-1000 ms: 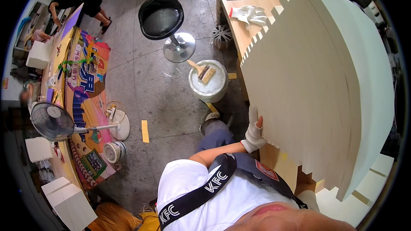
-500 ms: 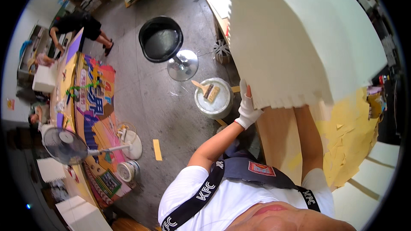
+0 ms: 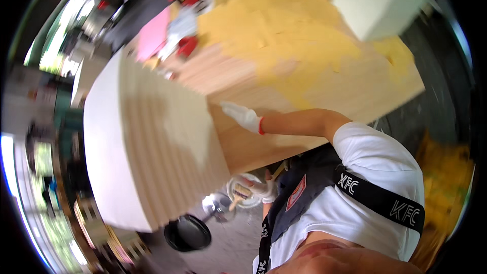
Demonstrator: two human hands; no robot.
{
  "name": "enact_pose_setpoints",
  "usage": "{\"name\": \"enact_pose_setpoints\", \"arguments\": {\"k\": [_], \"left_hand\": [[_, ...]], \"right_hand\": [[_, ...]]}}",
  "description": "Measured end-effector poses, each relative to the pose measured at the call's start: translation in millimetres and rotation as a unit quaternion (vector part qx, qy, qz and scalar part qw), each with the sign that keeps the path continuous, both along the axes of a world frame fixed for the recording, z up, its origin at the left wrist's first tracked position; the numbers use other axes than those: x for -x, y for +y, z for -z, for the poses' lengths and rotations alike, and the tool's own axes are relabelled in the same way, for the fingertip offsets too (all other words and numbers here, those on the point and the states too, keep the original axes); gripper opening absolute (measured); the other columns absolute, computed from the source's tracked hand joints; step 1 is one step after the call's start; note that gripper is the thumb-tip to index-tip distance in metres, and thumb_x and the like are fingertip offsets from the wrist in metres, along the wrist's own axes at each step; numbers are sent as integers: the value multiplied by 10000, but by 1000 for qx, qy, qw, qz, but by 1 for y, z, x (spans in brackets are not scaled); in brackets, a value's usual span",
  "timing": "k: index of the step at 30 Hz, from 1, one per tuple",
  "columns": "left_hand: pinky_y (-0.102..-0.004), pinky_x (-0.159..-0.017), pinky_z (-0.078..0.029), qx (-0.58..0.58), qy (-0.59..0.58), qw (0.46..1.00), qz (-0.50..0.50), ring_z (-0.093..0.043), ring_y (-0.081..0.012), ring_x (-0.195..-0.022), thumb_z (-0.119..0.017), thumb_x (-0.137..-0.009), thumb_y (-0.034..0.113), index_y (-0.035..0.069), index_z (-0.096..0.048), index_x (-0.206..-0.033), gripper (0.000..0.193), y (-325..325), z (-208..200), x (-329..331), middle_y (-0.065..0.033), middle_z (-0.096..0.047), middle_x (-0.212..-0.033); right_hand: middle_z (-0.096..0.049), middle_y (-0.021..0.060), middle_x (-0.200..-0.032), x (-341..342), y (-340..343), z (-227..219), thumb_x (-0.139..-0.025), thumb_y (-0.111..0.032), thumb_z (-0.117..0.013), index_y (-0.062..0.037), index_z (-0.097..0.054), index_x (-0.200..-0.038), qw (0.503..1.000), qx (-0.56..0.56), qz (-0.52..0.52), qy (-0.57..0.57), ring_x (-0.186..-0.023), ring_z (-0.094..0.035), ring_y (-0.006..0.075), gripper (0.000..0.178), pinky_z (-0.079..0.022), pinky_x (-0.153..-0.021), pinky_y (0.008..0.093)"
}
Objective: The person assembles white paper boxes by folding flaps and inserting them into a stack. They repeatedly pick up flat sheets, fold them into box shapes, and place them into a growing pile on the table.
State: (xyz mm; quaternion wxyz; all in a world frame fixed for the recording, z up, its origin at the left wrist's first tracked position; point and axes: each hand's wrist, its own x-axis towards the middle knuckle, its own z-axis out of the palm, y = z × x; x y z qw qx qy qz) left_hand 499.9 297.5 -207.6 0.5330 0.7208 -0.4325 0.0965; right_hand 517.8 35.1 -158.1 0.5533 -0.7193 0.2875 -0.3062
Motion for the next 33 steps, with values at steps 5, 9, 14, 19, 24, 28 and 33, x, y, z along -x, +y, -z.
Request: {"name": "enact_pose_setpoints", "arguments": {"k": [5, 9, 14, 19, 24, 28, 33], "left_hand": [[-623, -1176, -244, -48, -96, 942, 317, -305, -523, -1439, -791, -808, 241, 91, -364, -1539, 860, -91, -29, 45, -320, -359, -1532], [-644, -1185, -190, -238, -207, 845, 431, -268, -497, -1458, -758, -834, 374, 116, -441, -1515, 793, -183, -58, 113, -250, -376, -1554], [-680, -1171, -164, -267, -336, 778, 459, -269, -489, -1458, -753, -813, 476, 185, -476, -1501, 796, -289, -45, 204, -172, -379, -1581], [-676, -1164, -167, -250, -382, 750, 479, -272, -472, -1453, -740, -823, 487, 159, -512, -1460, 752, -377, -36, 288, -181, -371, -1583], [-669, -1150, -188, -305, -371, 733, 481, -283, -463, -1446, -737, -829, 448, 144, -519, -1456, 731, -415, -23, 306, -180, -373, -1579], [-653, -1157, -207, -307, -337, 730, 509, -301, -440, -1447, -745, -825, 402, 153, -515, -1464, 724, -433, -32, 266, -178, -375, -1577], [-606, -1190, -219, -324, -372, 719, 489, -315, -418, -1455, -741, -837, 347, 173, -507, -1468, 695, -487, -30, 194, -174, -387, -1570]], "right_hand": [[-459, 111, -1549, 200, -19, -31, -1057, -362, -487, -112, -463, -1497, 990, -59, 120, 36, -1431, -419, 256, 506, -360, -1165, 360], [-469, 168, -1518, 406, -56, 34, -1017, -387, -564, -83, -439, -1496, 875, 195, 366, 251, -1411, -429, 334, 581, -340, -1180, 386], [-436, 213, -1529, 630, -125, -1, -981, -593, -502, -66, -363, -1539, 701, 86, 622, 337, -1378, -446, 390, 780, -344, -1162, 428], [-424, 190, -1546, 777, -199, 0, -925, -728, -474, -139, -305, -1578, 609, 51, 580, 539, -1402, -411, 384, 896, -329, -1154, 475], [-390, 202, -1573, 768, -227, 38, -920, -701, -506, -184, -386, -1552, 671, 145, 455, 567, -1446, -354, 395, 825, -245, -1186, 552], [-408, 219, -1554, 642, -163, 30, -904, -670, -547, -161, -499, -1481, 802, 304, 243, 452, -1468, -320, 412, 771, -169, -1228, 551], [-430, 221, -1532, 483, -177, 2, -903, -668, -549, -140, -508, -1466, 894, 297, 74, 327, -1478, -306, 408, 773, -132, -1233, 560]]}}
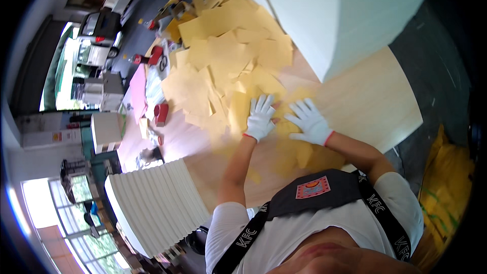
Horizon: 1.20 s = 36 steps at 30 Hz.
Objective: The person assembles white paper boxes by folding flaps and inserting them into a stack. They repeatedly pick up flat sheets, fold them into box shapes, and place them into a growing pile on the table.
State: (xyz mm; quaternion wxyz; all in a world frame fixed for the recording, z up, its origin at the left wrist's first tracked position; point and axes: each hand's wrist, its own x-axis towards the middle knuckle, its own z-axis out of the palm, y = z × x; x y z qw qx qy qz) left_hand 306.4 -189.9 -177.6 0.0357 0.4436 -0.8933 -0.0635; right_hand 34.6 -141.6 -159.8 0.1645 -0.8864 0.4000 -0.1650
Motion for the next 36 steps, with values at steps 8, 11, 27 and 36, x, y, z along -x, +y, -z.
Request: {"name": "enact_pose_setpoints", "arguments": {"k": [8, 11, 27, 36], "left_hand": [[-474, -1158, -355, -71, 343, 907, -233, -444, -392, -1383, -699, -858, 137, 98, -497, -1442, 619, -125, -11, -84, -197, -494, -1479], [-429, -1129, -407, -27, 324, 916, -236, -452, -366, -1388, -677, -865, 63, 67, -471, -1459, 629, -104, -68, -60, -185, -461, -1514], [-568, -1164, -263, 149, -1, 966, -210, -381, -430, -1389, -677, -887, 417, 177, -585, -1393, 567, -119, 22, -139, -134, -481, -1499], [-473, -1186, -332, -114, 155, 963, -190, -388, -428, -1416, -835, -755, 198, 122, -542, -1415, 727, 15, -61, -131, -165, -467, -1510]], "right_hand": [[-343, 127, -1620, -154, -177, 20, -969, -677, -404, -195, -385, -1556, 989, 45, 24, 139, -1518, -238, 339, 760, -90, -1223, 550], [-370, 135, -1591, -186, -236, 30, -958, -675, -432, -192, -413, -1536, 985, 87, 88, 121, -1501, -260, 336, 754, -123, -1210, 559], [-561, 93, -1418, -78, -69, -14, -953, -421, -639, -189, -609, -1347, 971, -13, -227, -69, -1341, -495, 328, 459, -375, -1148, 489], [-413, 109, -1561, -159, -149, 34, -995, -515, -521, -203, -489, -1477, 973, 88, -202, 65, -1464, -335, 321, 575, -204, -1236, 478]]}}
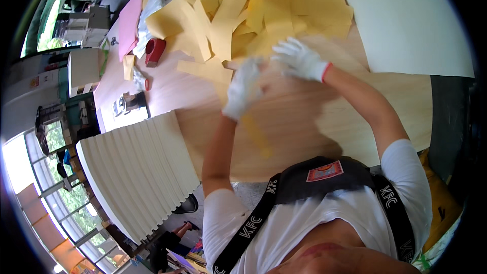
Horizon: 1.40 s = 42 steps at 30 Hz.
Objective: The person assembles white paper boxes by folding flaps and inserting them into a stack. They repeatedly pick up flat sheets, fold them into box shapes, and place them into a growing pile on the table.
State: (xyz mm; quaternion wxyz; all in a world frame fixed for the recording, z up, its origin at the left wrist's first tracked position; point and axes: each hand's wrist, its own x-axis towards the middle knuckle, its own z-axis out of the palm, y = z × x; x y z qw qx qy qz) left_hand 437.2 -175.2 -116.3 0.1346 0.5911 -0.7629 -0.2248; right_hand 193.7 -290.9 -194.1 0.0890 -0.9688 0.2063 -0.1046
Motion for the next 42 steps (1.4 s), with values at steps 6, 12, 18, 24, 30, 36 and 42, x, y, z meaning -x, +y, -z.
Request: {"name": "enact_pose_setpoints", "arguments": {"k": [6, 12, 18, 24, 30, 36, 42], "left_hand": [[-598, -1189, -258, -52, -143, 980, 132, -349, -441, -1416, -826, -708, 355, 160, -565, -1396, 762, 202, 2, 1, -149, -431, -1517], [-592, -1191, -237, 68, -184, 980, 44, -331, -423, -1432, -710, -850, 431, 168, -492, -1463, 702, 90, 41, 2, -148, -397, -1557], [-560, -1220, -186, 52, -251, 965, -56, -250, -381, -1503, -581, -914, 572, 170, -421, -1525, 749, -118, 88, 4, -148, -368, -1595], [-487, -1248, -138, 52, -177, 975, -124, -158, -393, -1533, -545, -936, 570, 38, -328, -1556, 846, -155, 105, -13, -230, -252, -1640], [-457, -1164, -351, 177, -48, 974, -129, -439, -382, -1391, -673, -937, 254, 22, -498, -1423, 566, -79, 51, 53, -204, -482, -1502], [-387, -1181, -339, 64, 186, 979, -60, -396, -282, -1452, -662, -966, 145, 68, -378, -1540, 645, -8, 41, 183, -153, -443, -1554], [-418, -1223, -235, -117, 379, 904, -158, -163, -314, -1553, -667, -974, 212, 167, -76, -1642, 893, -9, 42, 312, -167, -149, -1687]], "right_hand": [[-406, 111, -1569, -59, -42, -31, -1016, -505, -502, -180, -473, -1488, 993, -79, 75, 38, -1457, -342, 318, 574, -235, -1226, 458], [-548, 119, -1446, -14, 37, -42, -976, -357, -641, -136, -585, -1392, 963, -109, 78, -233, -1358, -479, 331, 475, -358, -1167, 472], [-579, 124, -1412, 114, 125, -79, -980, -299, -641, -123, -611, -1364, 972, -131, 126, -147, -1352, -501, 315, 424, -362, -1167, 469], [-607, 117, -1398, 244, 192, -88, -1046, -228, -543, -53, -596, -1381, 801, -270, 453, -284, -1335, -530, 265, 382, -368, -1155, 367], [-542, 112, -1483, 369, 172, -31, -1066, -288, -503, -8, -534, -1439, 560, -172, 560, -587, -1385, -476, 201, 468, -329, -1172, 322], [-298, 105, -1646, 483, 57, -41, -1060, -473, -423, -99, -320, -1581, 412, -296, 521, -687, -1522, -253, 256, 650, -154, -1241, 416], [-276, 72, -1673, 546, -31, -81, -1006, -666, -374, -166, -294, -1609, 369, -467, 512, -619, -1517, -281, 278, 788, -174, -1216, 391]]}}
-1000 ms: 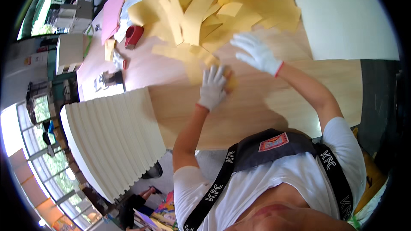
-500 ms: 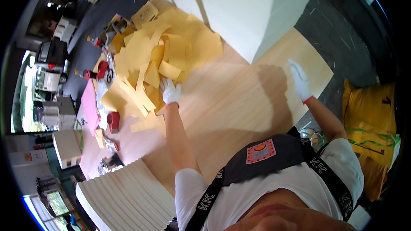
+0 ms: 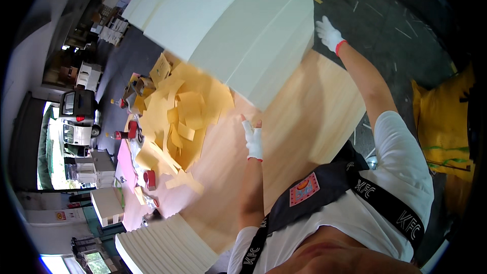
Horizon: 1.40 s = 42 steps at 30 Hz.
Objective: The person assembles white paper boxes by folding flaps and inserting them into a stack. They repeatedly pick up flat sheets, fold them into box shapes, and place them into a growing pile on the table.
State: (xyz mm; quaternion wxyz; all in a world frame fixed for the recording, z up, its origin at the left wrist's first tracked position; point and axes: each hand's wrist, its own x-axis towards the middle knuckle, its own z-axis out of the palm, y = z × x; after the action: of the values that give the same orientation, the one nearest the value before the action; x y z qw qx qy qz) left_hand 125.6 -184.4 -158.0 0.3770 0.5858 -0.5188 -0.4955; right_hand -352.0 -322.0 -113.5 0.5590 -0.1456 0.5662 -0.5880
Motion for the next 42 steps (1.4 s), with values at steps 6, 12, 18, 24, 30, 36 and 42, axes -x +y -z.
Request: {"name": "enact_pose_setpoints", "arguments": {"k": [6, 12, 18, 24, 30, 36, 42], "left_hand": [[-433, -1211, -263, 78, 89, 982, -146, -280, -312, -1497, -645, -990, 295, 110, -73, -1637, 884, -36, 8, 63, -145, -207, -1663], [-415, -1212, -275, 43, 192, 969, -147, -355, -273, -1446, -402, -1075, 494, 39, -306, -1555, 668, -42, 19, 80, -111, -387, -1574], [-441, -1187, -301, 62, 50, 984, -160, -402, -260, -1392, -474, -1021, 600, 36, -382, -1492, 740, -24, 28, 60, -101, -464, -1488], [-431, -1140, -350, 77, 48, 986, -139, -481, -261, -1296, -585, -884, 741, 3, -467, -1392, 905, -35, 9, 89, -114, -533, -1367], [-445, -1190, -316, 78, 47, 980, -175, -425, -266, -1376, -543, -904, 735, 38, -445, -1446, 889, -33, 16, 93, -111, -478, -1460], [-441, -1197, -298, 95, 76, 966, -226, -397, -272, -1391, -414, -1066, 516, 79, -378, -1516, 629, -36, 22, 91, -109, -434, -1510], [-455, -1190, -286, 95, -78, 971, -203, -434, -272, -1364, -365, -1104, 411, 160, -381, -1544, 507, -45, 18, 71, -98, -408, -1547]], "right_hand": [[-488, 107, -1531, 27, -82, -7, -1029, -561, -408, -100, -402, -1541, 959, 157, -237, -10, -1405, -440, 232, 689, -363, -1127, 407], [-662, 106, -1314, 37, -113, 86, -1048, -270, -485, -65, -559, -1413, 910, 239, -327, -89, -1148, -644, 214, 425, -503, -992, 393], [-666, 105, -1301, -11, -88, 18, -952, -620, -596, -70, -663, -1306, 947, -8, -271, -173, -1164, -636, 222, 657, -524, -960, 445], [-426, 100, -1589, 9, -107, 75, -935, -747, -435, -103, -421, -1546, 944, 73, -274, 171, -1426, -449, 213, 887, -345, -1167, 333], [-584, 76, -1412, 7, -108, 18, -947, -685, -388, -191, -525, -1450, 927, -66, -368, 26, -1262, -570, 208, 719, -427, -1053, 334], [-509, 94, -1506, 0, -83, 9, -1021, -477, -410, -154, -435, -1534, 957, 31, -286, -29, -1357, -497, 210, 606, -369, -1110, 340], [-431, 210, -1521, -60, -4, 83, -993, -171, -472, -82, -528, -1372, 854, 165, -198, 453, -1386, -422, 377, 393, -282, -1160, 512]]}}
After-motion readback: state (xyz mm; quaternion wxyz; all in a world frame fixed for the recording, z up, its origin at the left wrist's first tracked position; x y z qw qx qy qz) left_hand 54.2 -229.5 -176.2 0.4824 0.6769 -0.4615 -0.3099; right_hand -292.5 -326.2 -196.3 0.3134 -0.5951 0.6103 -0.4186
